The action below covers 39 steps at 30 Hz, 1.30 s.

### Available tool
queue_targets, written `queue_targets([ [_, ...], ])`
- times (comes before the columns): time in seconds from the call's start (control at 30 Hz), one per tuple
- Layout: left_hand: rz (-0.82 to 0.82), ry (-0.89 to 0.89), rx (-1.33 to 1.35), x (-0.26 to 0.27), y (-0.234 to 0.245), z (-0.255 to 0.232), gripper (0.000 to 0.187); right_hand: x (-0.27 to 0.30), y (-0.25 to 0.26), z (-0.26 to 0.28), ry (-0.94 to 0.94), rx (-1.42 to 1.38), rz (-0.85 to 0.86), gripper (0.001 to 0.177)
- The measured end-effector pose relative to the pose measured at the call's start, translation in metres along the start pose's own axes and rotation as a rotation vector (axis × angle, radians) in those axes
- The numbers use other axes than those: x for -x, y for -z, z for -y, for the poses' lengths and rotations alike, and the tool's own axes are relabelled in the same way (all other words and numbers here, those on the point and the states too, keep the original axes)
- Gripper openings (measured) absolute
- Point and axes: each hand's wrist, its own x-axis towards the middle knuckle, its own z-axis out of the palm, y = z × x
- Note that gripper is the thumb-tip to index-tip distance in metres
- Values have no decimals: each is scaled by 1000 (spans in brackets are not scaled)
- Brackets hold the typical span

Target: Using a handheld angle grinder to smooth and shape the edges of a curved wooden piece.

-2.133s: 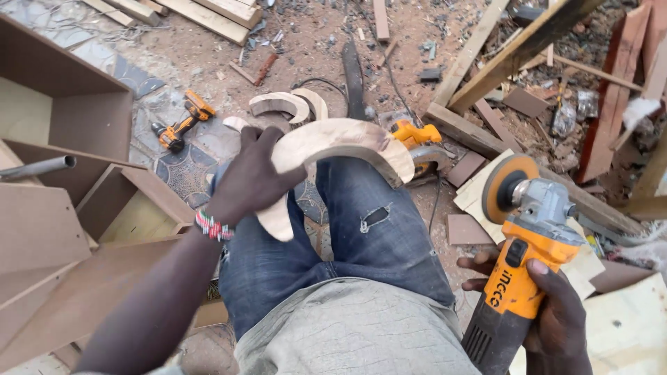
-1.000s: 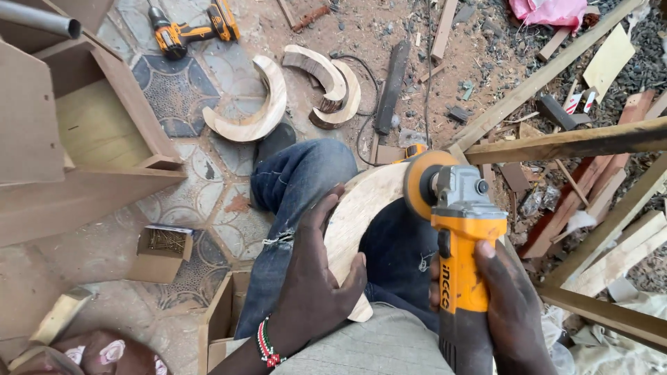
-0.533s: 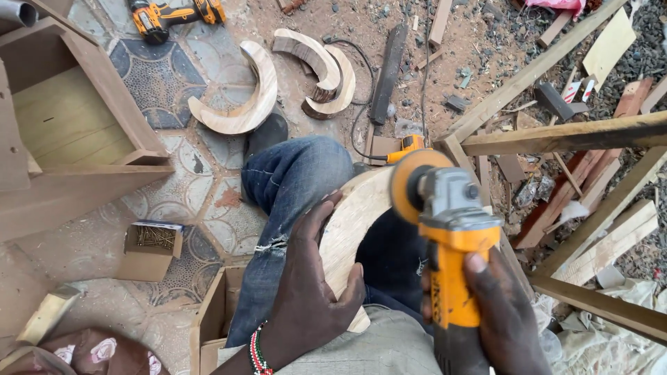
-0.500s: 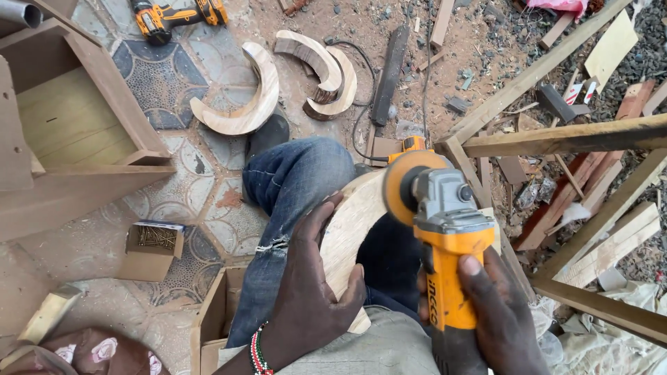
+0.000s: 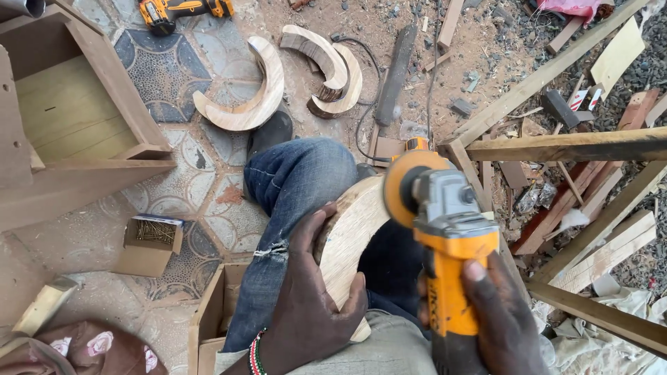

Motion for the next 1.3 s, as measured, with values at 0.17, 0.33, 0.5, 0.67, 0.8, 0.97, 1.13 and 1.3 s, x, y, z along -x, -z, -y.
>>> queue_targets([
  [0.17,-16,-32,-48,3,3,2,106,-2,7,13,-57,20,-287,62],
  [0.33,-6,-12,-18,5,-2,5,103,-2,-10,13,15,-25,-89,69],
  [0.5,-30,-14,42,8,-3,6,98,-10,-3,16,82,-121,-86,71],
  [0.67,-50,-81,-12,7,-4,9,99,-12,-19,31,-60,26,-336,67],
  [0.8,-39,-83,1,7,-6,12,100,-9,-26,23,-17,-6,-73,71],
  [0.97,-63,-68,12,9,-3,10,99,-10,-19,28,4,16,-244,67],
  [1.13,-65,-88,-33,6,-5,11,101,-11,-29,33,-27,72,-349,67],
  [1.3,-68,-73,66,9,-7,14,96,-9,-23,23,-16,-8,-55,66],
])
